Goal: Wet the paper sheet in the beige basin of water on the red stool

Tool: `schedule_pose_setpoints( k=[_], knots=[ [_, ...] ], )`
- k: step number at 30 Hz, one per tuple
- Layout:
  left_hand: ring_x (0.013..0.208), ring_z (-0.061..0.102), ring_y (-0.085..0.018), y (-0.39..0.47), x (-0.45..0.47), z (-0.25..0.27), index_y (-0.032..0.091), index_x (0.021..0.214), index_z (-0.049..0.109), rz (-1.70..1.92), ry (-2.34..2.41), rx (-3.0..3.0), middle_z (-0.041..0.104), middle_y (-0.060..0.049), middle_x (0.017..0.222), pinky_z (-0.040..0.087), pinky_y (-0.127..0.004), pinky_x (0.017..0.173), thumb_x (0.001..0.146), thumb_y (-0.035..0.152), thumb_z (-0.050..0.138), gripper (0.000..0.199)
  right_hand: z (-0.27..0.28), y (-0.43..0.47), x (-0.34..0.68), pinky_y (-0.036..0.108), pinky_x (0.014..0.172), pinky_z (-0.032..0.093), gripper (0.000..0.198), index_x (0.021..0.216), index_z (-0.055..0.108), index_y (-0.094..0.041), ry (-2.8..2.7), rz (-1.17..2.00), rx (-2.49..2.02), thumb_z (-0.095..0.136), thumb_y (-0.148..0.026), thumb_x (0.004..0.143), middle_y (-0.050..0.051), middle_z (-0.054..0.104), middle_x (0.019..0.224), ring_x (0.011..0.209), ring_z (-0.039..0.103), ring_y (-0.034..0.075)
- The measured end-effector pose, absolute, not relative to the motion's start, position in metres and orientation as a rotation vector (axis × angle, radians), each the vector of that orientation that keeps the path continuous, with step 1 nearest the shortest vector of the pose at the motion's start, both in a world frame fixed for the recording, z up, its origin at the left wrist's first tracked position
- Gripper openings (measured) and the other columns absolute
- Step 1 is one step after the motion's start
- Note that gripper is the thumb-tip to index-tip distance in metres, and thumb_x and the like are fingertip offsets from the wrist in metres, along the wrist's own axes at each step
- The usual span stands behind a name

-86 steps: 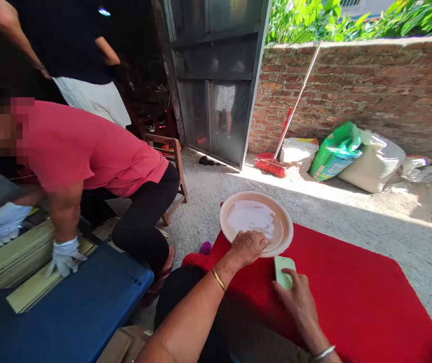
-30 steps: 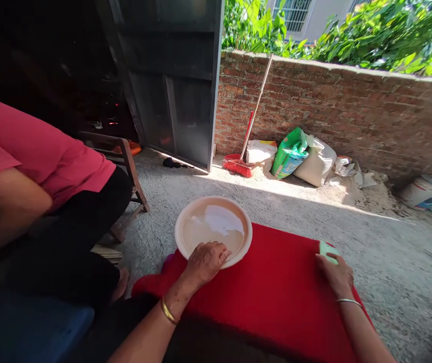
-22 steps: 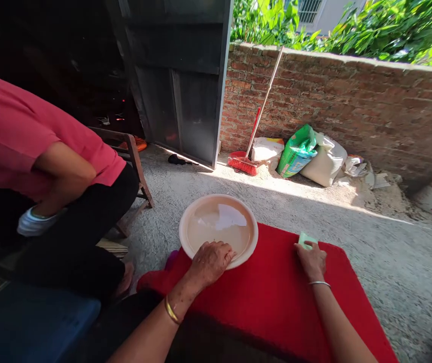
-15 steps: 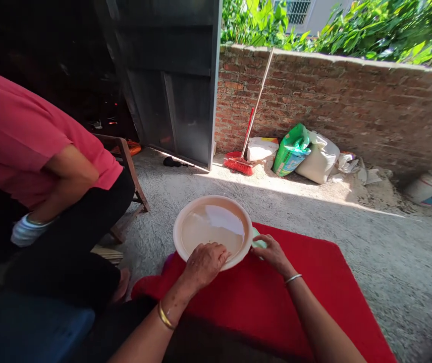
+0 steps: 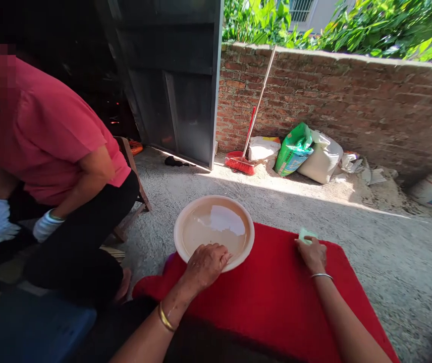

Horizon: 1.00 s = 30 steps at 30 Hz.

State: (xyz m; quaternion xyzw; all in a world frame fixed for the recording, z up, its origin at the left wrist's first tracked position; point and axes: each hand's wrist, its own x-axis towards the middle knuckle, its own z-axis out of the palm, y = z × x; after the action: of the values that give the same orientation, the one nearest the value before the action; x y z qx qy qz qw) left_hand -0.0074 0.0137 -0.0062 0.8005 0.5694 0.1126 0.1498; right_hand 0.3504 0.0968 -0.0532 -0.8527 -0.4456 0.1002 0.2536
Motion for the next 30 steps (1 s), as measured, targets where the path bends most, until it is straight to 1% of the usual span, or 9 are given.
schedule_pose_setpoints(
  k=[2, 4, 7, 12, 16, 19, 23, 28, 30],
  knots=[
    [0.100, 0.067, -0.021, 0.014, -0.007, -0.006, 0.022, 0.099, 0.070, 0.317, 1.639, 2.297, 0.074, -0.005, 0.101, 0.043, -0.032, 0.085, 0.104, 0.033, 0.046, 0.026, -0.069, 0.105, 0.298, 0.037, 0.075, 0.050, 0.047, 0.109, 0.074, -0.020, -1.352, 0.391, -2.209, 0.067, -0.045, 0.070, 0.011, 0.063, 0.100, 0.083, 0.063, 0.026],
    [0.100, 0.067, -0.021, 0.014, -0.007, -0.005, 0.022, 0.099, 0.070, 0.314, 1.644, 2.294, 0.074, -0.005, 0.101, 0.043, -0.032, 0.085, 0.103, 0.033, 0.048, 0.025, -0.080, 0.106, 0.254, 0.031, 0.076, 0.049, 0.040, 0.102, 0.076, -0.025, -1.526, 0.512, -2.051, 0.071, -0.043, 0.066, 0.004, 0.063, 0.096, 0.084, 0.063, 0.021],
    [0.100, 0.067, -0.021, 0.013, -0.006, -0.004, 0.022, 0.098, 0.070, 0.317, 1.648, 2.300, 0.074, -0.005, 0.101, 0.044, -0.033, 0.085, 0.103, 0.034, 0.048, 0.025, -0.081, 0.100, 0.230, 0.027, 0.076, 0.049, 0.033, 0.092, 0.078, -0.028, -1.666, 0.618, -1.886, 0.075, -0.041, 0.062, 0.000, 0.063, 0.089, 0.084, 0.063, 0.019],
    [0.100, 0.068, -0.021, 0.013, -0.006, -0.005, 0.022, 0.095, 0.070, 0.323, 1.639, 2.308, 0.075, -0.005, 0.100, 0.044, -0.033, 0.086, 0.104, 0.033, 0.046, 0.027, -0.065, 0.093, 0.278, 0.033, 0.070, 0.049, 0.046, 0.104, 0.075, -0.018, -1.506, 0.517, -2.012, 0.066, -0.046, 0.068, 0.006, 0.065, 0.087, 0.082, 0.063, 0.025],
    [0.101, 0.068, -0.021, 0.014, -0.006, -0.006, 0.022, 0.096, 0.070, 0.347, 1.644, 2.313, 0.075, -0.005, 0.101, 0.044, -0.033, 0.088, 0.103, 0.033, 0.047, 0.026, -0.065, 0.097, 0.284, 0.034, 0.064, 0.046, 0.052, 0.111, 0.073, -0.014, -1.409, 0.456, -2.109, 0.063, -0.047, 0.072, 0.008, 0.063, 0.084, 0.074, 0.061, 0.025],
    [0.101, 0.068, -0.021, 0.014, -0.006, -0.006, 0.022, 0.097, 0.070, 0.337, 1.653, 2.314, 0.075, -0.005, 0.101, 0.045, -0.033, 0.087, 0.103, 0.033, 0.047, 0.026, -0.075, 0.093, 0.252, 0.034, 0.066, 0.046, 0.048, 0.108, 0.075, -0.018, -1.469, 0.478, -2.072, 0.067, -0.046, 0.070, 0.008, 0.062, 0.090, 0.077, 0.061, 0.024],
    [0.101, 0.068, -0.022, 0.014, -0.006, -0.003, 0.022, 0.098, 0.070, 0.323, 1.664, 2.317, 0.075, -0.005, 0.102, 0.046, -0.033, 0.086, 0.104, 0.033, 0.044, 0.029, -0.085, 0.076, 0.223, 0.029, 0.071, 0.047, 0.036, 0.100, 0.077, -0.028, -1.622, 0.550, -1.920, 0.072, -0.045, 0.068, 0.002, 0.059, 0.091, 0.085, 0.062, 0.021],
    [0.102, 0.068, -0.022, 0.013, -0.005, -0.001, 0.022, 0.099, 0.070, 0.318, 1.664, 2.319, 0.075, -0.006, 0.103, 0.046, -0.033, 0.088, 0.103, 0.031, 0.045, 0.027, -0.087, 0.061, 0.231, 0.034, 0.070, 0.048, 0.047, 0.112, 0.072, -0.021, -1.492, 0.467, -2.021, 0.065, -0.050, 0.075, 0.007, 0.056, 0.097, 0.087, 0.061, 0.026],
    [0.102, 0.068, -0.022, 0.013, -0.005, 0.000, 0.022, 0.100, 0.071, 0.314, 1.653, 2.317, 0.075, -0.006, 0.103, 0.046, -0.033, 0.089, 0.103, 0.031, 0.046, 0.026, -0.088, 0.057, 0.226, 0.035, 0.069, 0.048, 0.047, 0.110, 0.073, -0.021, -1.489, 0.470, -2.018, 0.065, -0.050, 0.074, 0.007, 0.056, 0.095, 0.085, 0.061, 0.026]
  ],
)
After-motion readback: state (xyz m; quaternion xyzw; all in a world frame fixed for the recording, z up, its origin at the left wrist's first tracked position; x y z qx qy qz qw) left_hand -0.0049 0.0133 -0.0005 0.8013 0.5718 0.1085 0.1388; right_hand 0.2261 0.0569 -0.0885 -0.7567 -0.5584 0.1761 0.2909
